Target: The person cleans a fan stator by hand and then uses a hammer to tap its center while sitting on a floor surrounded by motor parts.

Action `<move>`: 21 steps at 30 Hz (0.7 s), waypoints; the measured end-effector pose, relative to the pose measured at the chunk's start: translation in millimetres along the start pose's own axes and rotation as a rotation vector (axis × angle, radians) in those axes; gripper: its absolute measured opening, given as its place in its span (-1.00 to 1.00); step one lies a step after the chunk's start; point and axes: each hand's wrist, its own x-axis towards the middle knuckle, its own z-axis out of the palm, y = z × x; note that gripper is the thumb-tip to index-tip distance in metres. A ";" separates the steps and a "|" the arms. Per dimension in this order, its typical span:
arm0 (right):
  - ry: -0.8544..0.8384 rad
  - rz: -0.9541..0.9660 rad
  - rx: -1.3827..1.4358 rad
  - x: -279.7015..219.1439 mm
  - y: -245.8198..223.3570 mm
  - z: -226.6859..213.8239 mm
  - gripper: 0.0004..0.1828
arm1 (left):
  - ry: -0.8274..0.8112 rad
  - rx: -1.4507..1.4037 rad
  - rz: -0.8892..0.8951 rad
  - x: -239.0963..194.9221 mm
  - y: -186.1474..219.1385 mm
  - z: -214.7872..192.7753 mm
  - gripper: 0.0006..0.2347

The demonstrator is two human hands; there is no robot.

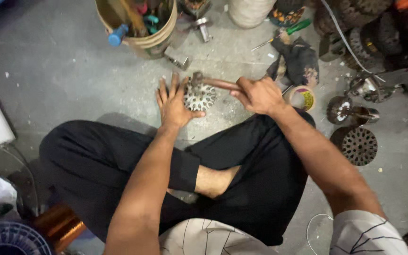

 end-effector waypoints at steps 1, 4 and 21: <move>0.041 -0.014 0.024 2.0 0.7 3.3 -0.59 | -0.023 -0.009 -0.036 0.5 -0.3 -1.4 0.12; 0.013 -0.094 0.054 9.4 4.5 10.9 -0.61 | -0.057 -0.036 -0.111 -2.7 -1.6 -9.5 0.12; -0.135 -0.118 -0.097 8.1 17.9 14.3 -0.64 | 0.021 -0.081 -0.016 3.0 -9.1 -3.1 0.11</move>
